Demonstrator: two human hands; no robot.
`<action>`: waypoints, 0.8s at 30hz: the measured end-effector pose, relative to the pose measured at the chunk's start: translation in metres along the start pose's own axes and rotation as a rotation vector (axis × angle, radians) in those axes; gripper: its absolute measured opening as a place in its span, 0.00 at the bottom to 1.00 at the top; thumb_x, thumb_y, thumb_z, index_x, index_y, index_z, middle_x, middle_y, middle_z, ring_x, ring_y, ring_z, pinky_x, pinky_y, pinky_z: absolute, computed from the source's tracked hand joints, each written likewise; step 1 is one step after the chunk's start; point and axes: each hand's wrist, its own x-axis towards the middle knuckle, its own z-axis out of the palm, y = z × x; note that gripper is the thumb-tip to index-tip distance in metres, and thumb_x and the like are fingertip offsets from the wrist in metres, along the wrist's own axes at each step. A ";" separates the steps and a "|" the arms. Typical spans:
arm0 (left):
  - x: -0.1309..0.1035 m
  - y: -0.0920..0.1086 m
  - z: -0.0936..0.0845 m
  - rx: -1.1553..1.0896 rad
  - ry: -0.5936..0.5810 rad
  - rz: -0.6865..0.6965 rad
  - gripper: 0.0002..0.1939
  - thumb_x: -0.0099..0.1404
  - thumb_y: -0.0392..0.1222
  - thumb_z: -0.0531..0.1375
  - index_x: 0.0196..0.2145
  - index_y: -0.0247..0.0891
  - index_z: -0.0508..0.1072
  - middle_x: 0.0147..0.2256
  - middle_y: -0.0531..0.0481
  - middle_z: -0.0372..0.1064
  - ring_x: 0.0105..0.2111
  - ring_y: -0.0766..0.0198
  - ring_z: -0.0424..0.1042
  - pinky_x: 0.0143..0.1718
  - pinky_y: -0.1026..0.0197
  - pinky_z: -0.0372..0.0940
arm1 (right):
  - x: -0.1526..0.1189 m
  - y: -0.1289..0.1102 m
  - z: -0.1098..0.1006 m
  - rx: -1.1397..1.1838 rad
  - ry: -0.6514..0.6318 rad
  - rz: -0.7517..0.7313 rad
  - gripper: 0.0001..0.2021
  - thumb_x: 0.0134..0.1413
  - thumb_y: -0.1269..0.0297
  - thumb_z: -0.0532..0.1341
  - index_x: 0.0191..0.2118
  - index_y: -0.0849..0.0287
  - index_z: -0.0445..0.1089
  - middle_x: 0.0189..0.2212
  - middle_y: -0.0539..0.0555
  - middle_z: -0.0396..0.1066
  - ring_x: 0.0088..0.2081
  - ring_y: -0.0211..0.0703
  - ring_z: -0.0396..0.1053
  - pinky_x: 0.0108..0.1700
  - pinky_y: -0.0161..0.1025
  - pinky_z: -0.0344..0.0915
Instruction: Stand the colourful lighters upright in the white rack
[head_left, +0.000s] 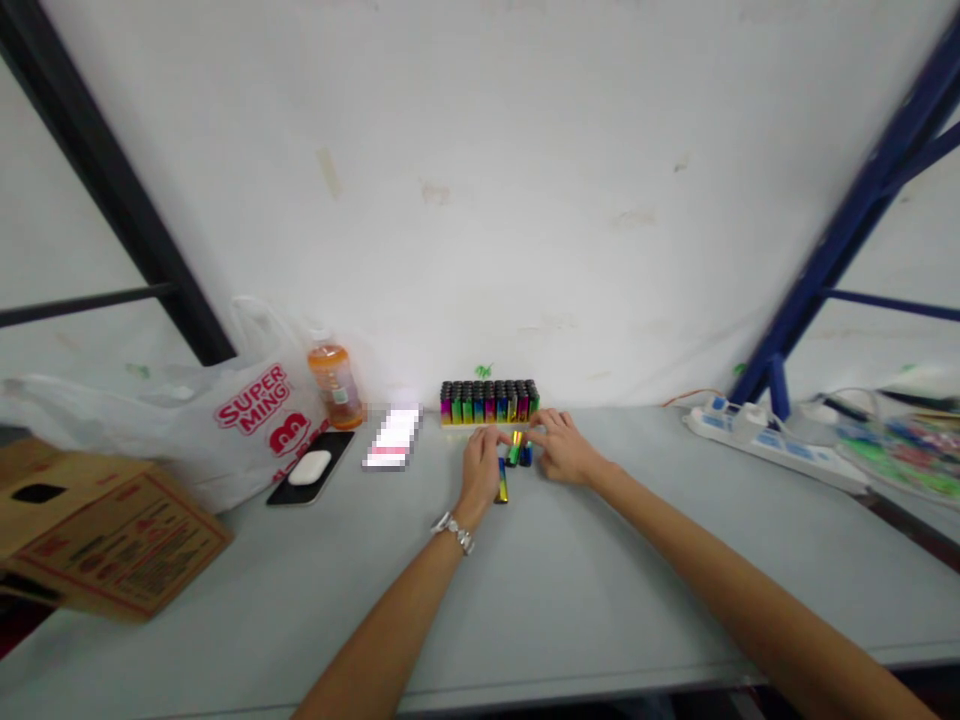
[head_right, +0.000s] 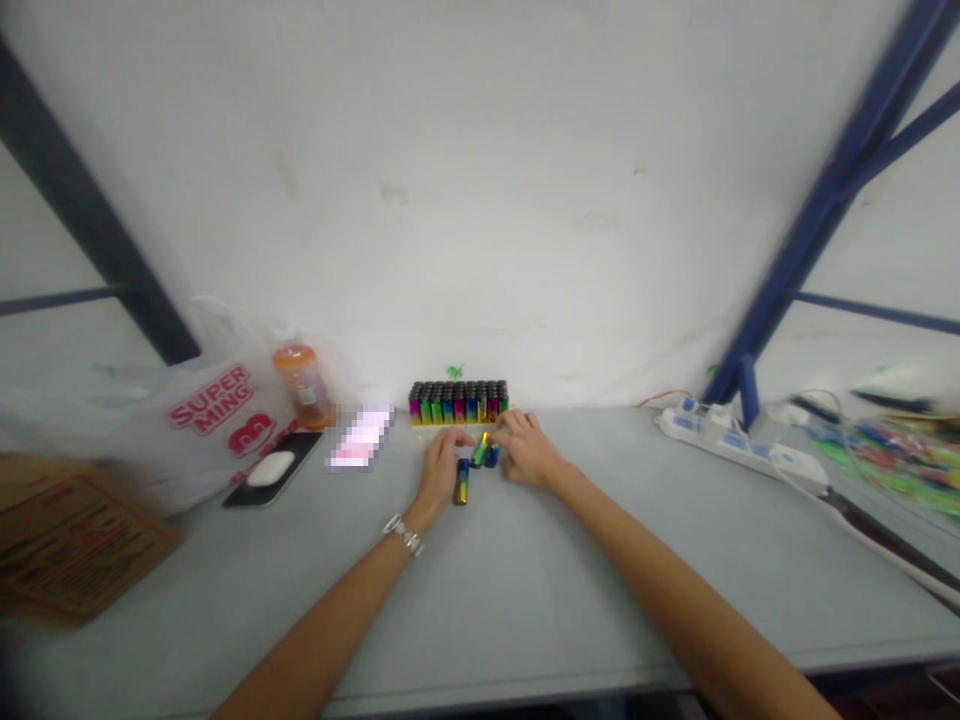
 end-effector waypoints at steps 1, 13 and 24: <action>0.000 -0.001 0.000 -0.010 0.003 -0.007 0.24 0.70 0.51 0.45 0.26 0.38 0.71 0.31 0.47 0.72 0.36 0.60 0.70 0.45 0.57 0.63 | 0.001 -0.002 -0.005 -0.024 -0.051 -0.034 0.22 0.44 0.73 0.60 0.48 0.58 0.73 0.49 0.62 0.62 0.53 0.56 0.56 0.53 0.49 0.52; 0.002 -0.004 -0.001 -0.020 0.046 -0.053 0.28 0.70 0.57 0.42 0.26 0.38 0.71 0.31 0.45 0.73 0.37 0.58 0.70 0.43 0.55 0.64 | -0.003 -0.008 -0.006 0.512 -0.031 0.105 0.07 0.55 0.63 0.57 0.37 0.59 0.70 0.31 0.53 0.71 0.33 0.43 0.66 0.40 0.40 0.61; 0.001 -0.005 0.002 -0.064 -0.001 -0.100 0.34 0.68 0.63 0.39 0.25 0.38 0.72 0.28 0.45 0.73 0.31 0.59 0.70 0.37 0.56 0.64 | 0.007 -0.062 0.019 1.552 0.337 0.637 0.19 0.50 0.44 0.62 0.29 0.56 0.62 0.15 0.42 0.56 0.16 0.32 0.49 0.15 0.31 0.44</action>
